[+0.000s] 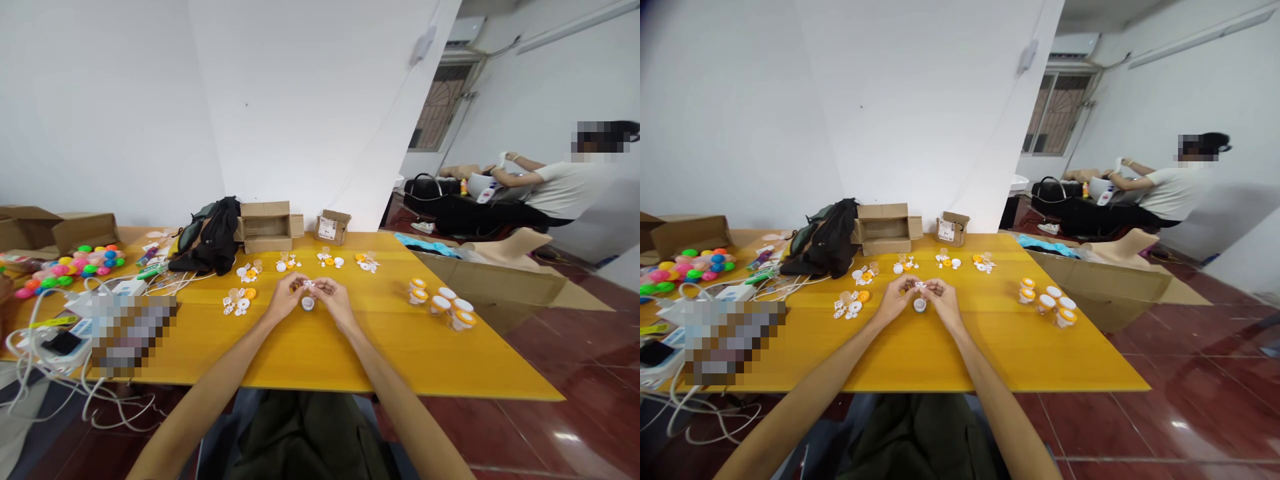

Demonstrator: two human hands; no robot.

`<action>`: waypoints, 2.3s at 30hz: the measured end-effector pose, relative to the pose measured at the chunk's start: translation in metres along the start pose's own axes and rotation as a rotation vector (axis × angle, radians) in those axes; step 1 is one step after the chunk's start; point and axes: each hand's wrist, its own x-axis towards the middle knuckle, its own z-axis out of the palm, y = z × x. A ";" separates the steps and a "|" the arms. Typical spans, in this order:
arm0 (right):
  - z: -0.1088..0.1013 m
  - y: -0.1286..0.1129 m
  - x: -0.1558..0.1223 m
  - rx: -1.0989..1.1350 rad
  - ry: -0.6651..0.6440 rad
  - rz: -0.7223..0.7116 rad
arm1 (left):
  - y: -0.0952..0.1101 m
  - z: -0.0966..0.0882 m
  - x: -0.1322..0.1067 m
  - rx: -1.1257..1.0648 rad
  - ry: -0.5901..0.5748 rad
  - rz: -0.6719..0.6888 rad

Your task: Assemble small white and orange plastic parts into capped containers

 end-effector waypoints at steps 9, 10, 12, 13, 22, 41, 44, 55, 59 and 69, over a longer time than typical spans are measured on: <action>-0.002 -0.002 -0.002 0.068 0.068 0.044 | 0.004 -0.001 0.001 0.055 0.013 0.074; -0.002 -0.002 -0.002 0.071 0.069 0.043 | 0.004 -0.002 0.001 0.065 0.013 0.092; -0.003 -0.002 -0.002 0.075 0.062 0.040 | 0.005 -0.002 0.001 0.081 0.020 0.127; -0.002 -0.002 -0.002 0.081 0.059 0.040 | 0.005 -0.002 0.001 0.086 0.028 0.142; -0.002 -0.001 -0.002 0.146 0.034 0.069 | 0.001 0.000 0.000 0.044 0.017 0.112; -0.002 0.000 0.000 0.022 0.019 -0.017 | -0.003 0.004 0.000 -0.125 0.000 -0.045; -0.002 0.000 0.000 0.023 0.027 -0.032 | -0.003 0.003 0.000 -0.168 -0.019 -0.089; 0.001 -0.005 -0.003 -0.018 0.021 -0.094 | 0.003 0.002 -0.001 -0.311 -0.084 -0.163; 0.002 -0.003 -0.003 -0.033 0.016 -0.094 | 0.001 0.002 0.000 -0.299 -0.067 -0.177; 0.000 -0.004 -0.003 -0.016 0.007 -0.081 | 0.006 0.002 -0.002 -0.326 -0.075 -0.180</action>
